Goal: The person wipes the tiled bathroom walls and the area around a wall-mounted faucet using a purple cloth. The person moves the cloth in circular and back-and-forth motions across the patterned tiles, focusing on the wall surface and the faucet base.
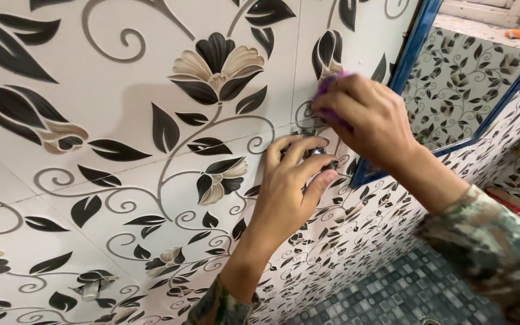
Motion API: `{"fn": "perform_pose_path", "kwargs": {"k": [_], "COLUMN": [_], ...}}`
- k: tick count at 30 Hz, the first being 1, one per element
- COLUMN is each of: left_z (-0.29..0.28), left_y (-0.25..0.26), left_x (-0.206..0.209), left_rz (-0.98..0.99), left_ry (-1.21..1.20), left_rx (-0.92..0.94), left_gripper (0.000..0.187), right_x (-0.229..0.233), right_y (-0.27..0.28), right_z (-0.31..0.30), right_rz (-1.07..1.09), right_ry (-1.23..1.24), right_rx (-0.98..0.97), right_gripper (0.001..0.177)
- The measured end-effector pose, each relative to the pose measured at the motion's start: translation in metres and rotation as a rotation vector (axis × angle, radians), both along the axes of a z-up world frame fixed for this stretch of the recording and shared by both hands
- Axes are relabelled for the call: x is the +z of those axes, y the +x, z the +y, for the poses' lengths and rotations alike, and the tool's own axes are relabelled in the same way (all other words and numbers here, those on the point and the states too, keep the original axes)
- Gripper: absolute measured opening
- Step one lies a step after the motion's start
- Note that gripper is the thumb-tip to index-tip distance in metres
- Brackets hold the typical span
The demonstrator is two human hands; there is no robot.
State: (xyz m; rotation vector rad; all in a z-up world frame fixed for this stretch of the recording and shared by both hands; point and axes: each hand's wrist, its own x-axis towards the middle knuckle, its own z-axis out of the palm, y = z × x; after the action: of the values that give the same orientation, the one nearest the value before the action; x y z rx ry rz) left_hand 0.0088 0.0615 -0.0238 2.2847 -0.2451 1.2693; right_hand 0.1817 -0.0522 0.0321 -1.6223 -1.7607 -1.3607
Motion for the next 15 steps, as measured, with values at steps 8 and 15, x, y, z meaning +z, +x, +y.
{"fn": "perform_pose_path", "kwargs": {"k": [8,15], "left_z": [0.002,0.001], "left_y": [0.004,0.008], "left_x": [-0.009,-0.012], "left_rz": [-0.021,-0.02], "left_ry": [-0.049,-0.07], "left_rx": [-0.051,-0.052], "left_gripper": [0.02,0.022], "right_x": [-0.066,-0.039], "right_y": [0.001,0.005], "right_z": [0.0,-0.005], "right_rz": [0.18,0.05], "right_ry": [0.108,0.01], "right_rx": [0.025,0.016], "right_gripper": [0.021,0.021]}}
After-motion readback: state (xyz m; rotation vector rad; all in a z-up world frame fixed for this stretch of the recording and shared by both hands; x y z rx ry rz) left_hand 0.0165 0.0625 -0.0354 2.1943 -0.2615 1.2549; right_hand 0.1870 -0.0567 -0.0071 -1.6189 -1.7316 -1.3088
